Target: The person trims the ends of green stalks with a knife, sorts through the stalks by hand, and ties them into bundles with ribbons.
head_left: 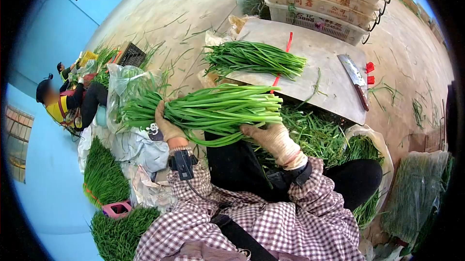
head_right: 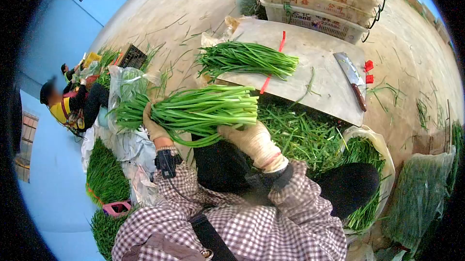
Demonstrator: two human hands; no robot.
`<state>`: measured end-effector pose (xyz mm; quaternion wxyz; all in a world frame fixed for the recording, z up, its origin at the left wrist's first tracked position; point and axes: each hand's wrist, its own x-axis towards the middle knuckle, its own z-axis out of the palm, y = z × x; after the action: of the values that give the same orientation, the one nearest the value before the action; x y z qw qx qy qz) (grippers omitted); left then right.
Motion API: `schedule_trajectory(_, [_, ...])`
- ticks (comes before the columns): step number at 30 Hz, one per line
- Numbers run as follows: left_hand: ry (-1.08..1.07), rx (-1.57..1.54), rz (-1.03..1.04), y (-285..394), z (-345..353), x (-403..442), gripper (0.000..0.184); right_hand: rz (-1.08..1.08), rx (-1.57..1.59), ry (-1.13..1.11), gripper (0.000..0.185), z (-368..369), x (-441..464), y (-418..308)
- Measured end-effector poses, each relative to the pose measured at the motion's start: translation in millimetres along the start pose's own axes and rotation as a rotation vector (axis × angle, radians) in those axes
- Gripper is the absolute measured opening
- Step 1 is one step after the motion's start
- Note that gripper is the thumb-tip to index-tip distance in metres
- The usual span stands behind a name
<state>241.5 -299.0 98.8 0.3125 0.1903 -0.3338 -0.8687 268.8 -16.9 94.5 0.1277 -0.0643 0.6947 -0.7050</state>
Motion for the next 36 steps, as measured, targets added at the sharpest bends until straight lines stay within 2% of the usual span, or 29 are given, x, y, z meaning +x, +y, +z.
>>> schedule_trajectory(4, [-0.107,-0.136,-0.128,2.1,1.7,-1.1,0.016,0.030,0.430,0.084,0.032,10.6,-9.4,8.4])
schedule_trajectory(7, [-0.102,-0.124,-0.171,6.8,7.6,-7.0,0.019,0.068,0.418,0.069,0.028,8.4,-17.8,5.0])
schedule_trajectory(9, [-0.067,-0.144,-0.173,4.9,10.1,-8.9,0.020,0.112,0.644,0.163,0.026,0.5,-21.9,10.3])
schedule_trajectory(13, [-0.061,-0.177,-0.172,1.5,6.0,-4.9,0.018,0.043,0.407,0.093,0.021,-28.6,-21.5,3.7])
schedule_trajectory(15, [-0.055,-0.189,-0.166,2.6,6.4,-3.6,0.017,-0.008,0.367,0.063,0.020,-55.0,-28.5,16.0])
schedule_trajectory(17, [-0.064,-0.198,-0.126,4.3,5.2,-2.0,0.016,-0.253,0.861,0.062,0.017,-85.1,-38.3,27.8])
schedule_trajectory(19, [-0.094,-0.181,-0.072,7.8,2.9,-2.1,0.016,-0.472,0.987,-0.199,0.015,-123.8,-39.8,36.0])
schedule_trajectory(21, [-0.120,-0.170,-0.040,11.5,10.3,-6.0,0.016,-0.024,-0.110,-0.052,0.015,-150.7,-57.9,0.8])
schedule_trajectory(22, [-0.133,-0.162,-0.028,11.5,12.4,-8.6,0.017,-0.319,-0.528,0.185,0.017,-132.3,-53.6,-2.7])
schedule_trajectory(23, [-0.175,-0.172,-0.042,10.2,10.3,-7.1,0.018,-0.525,-1.206,0.408,0.016,-112.4,-56.5,-42.6])
schedule_trajectory(25, [-0.259,-0.201,-0.068,6.7,5.0,-1.0,0.021,-0.644,-0.767,0.350,0.017,-91.2,-56.2,-62.5])
schedule_trajectory(27, [-0.272,-0.175,-0.048,5.6,9.7,-5.8,0.020,-0.680,-0.802,0.234,0.016,-66.6,-49.1,-73.8])
schedule_trajectory(28, [-0.301,-0.157,-0.039,7.0,17.1,-12.5,0.020,-0.740,-0.893,0.269,0.014,-55.0,-39.8,-66.1])
schedule_trajectory(29, [-0.329,-0.139,-0.031,8.4,23.9,-18.5,0.020,-0.693,-0.965,0.307,0.011,-44.2,-33.7,-59.7])
schedule_trajectory(31, [-0.366,-0.129,0.013,8.3,34.5,-28.5,0.020,-0.448,-0.973,0.216,0.014,-34.2,-21.9,-38.8])
schedule_trajectory(32, [-0.378,-0.124,0.035,7.6,34.7,-31.3,0.020,-0.380,-0.833,0.203,0.023,-31.3,-18.0,-28.6])
schedule_trajectory(36, [-0.390,-0.150,-0.009,8.2,28.5,-28.7,0.018,-0.357,-0.734,0.137,0.031,-27.4,-14.0,-28.9])
